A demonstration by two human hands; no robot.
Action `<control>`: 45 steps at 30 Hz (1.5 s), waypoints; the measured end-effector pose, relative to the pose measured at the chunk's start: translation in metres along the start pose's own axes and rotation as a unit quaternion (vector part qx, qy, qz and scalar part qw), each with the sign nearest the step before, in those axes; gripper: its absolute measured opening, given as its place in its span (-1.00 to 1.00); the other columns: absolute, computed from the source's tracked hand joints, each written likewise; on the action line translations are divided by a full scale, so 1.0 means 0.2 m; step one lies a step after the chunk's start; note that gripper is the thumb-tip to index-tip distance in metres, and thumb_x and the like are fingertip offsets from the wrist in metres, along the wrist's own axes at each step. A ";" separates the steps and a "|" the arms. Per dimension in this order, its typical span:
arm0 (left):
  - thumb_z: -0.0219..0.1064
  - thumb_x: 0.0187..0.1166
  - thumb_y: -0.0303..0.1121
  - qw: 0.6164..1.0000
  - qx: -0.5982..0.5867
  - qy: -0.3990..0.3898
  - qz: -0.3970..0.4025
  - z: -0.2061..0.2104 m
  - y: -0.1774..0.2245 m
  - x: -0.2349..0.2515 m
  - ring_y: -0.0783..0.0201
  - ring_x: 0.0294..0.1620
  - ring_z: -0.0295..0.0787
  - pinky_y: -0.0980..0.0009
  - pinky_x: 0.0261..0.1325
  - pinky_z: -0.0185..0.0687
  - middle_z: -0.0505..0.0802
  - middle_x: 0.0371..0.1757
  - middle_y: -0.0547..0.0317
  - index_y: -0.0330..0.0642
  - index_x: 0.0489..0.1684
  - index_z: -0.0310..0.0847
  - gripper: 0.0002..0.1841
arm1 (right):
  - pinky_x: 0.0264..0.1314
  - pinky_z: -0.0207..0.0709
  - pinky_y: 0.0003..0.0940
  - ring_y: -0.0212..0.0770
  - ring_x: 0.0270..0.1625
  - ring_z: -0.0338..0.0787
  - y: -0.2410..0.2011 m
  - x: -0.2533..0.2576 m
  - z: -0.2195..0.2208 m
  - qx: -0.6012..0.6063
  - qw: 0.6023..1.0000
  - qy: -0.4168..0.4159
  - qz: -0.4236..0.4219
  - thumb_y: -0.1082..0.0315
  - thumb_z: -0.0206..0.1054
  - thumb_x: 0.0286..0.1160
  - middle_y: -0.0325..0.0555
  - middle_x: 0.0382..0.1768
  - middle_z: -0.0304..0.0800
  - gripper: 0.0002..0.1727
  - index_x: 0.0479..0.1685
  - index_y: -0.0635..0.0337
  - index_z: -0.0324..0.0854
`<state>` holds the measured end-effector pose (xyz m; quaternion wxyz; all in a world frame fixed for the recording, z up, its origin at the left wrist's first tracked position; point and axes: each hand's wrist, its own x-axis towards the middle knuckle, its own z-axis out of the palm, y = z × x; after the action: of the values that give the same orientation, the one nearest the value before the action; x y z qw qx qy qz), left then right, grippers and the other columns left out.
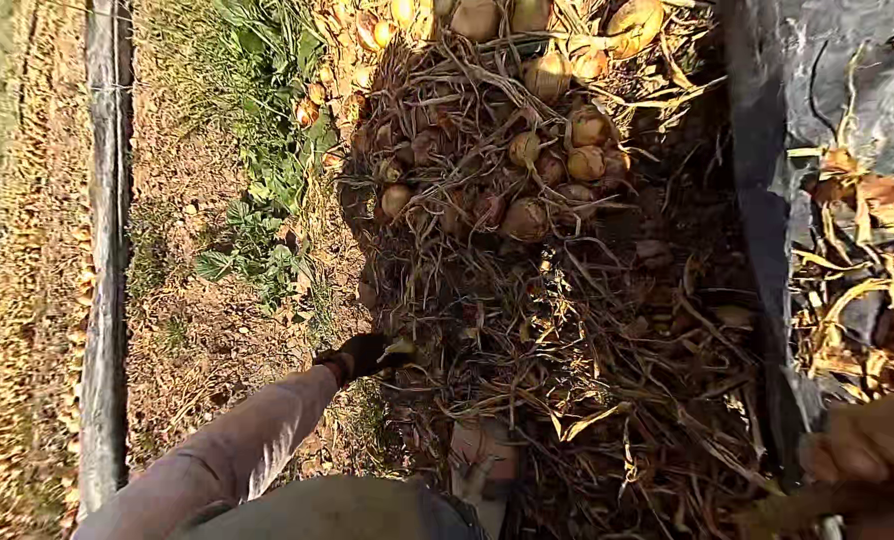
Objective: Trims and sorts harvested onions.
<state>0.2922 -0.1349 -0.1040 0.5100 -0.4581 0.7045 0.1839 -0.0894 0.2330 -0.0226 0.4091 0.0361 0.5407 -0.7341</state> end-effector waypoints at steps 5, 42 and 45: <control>0.58 0.31 0.19 0.996 -0.078 0.012 -0.048 0.06 0.04 0.01 -0.20 0.34 0.71 -0.25 0.42 0.55 0.80 0.25 -0.22 -0.24 0.33 0.65 -0.24 | -0.48 0.74 -0.18 -0.15 -0.50 0.76 0.23 -0.07 0.17 -0.253 0.958 -0.090 0.098 0.06 0.16 0.66 -0.13 -0.41 0.71 -0.53 0.43 0.09 0.44; 0.31 0.71 -0.01 0.967 -0.180 0.145 0.105 -0.32 0.20 0.02 -0.01 -0.19 0.83 -0.16 0.04 0.71 0.86 -0.27 -0.07 -0.27 -0.21 0.80 -0.57 | -0.15 0.71 0.17 0.05 -0.09 0.86 0.71 -0.04 0.53 -0.672 0.691 -0.265 -0.018 -0.07 0.00 0.75 -0.06 -0.13 0.84 -0.51 -0.04 -0.03 0.83; 0.37 0.63 -0.03 0.994 -0.023 0.067 0.081 -0.34 0.05 0.12 -0.14 0.08 0.83 -0.30 0.24 0.63 0.89 -0.03 -0.11 -0.12 0.05 0.81 -0.64 | -0.21 0.68 0.15 0.12 -0.10 0.85 0.75 0.09 0.89 -0.743 0.586 -0.324 -0.010 0.13 0.22 0.67 0.00 -0.07 0.82 -0.71 -0.12 0.07 0.80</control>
<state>0.2444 -0.1896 -0.0999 0.4343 -0.4224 0.7676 0.2091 0.0640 0.0654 -0.0729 0.4341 -0.5260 0.7300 -0.0443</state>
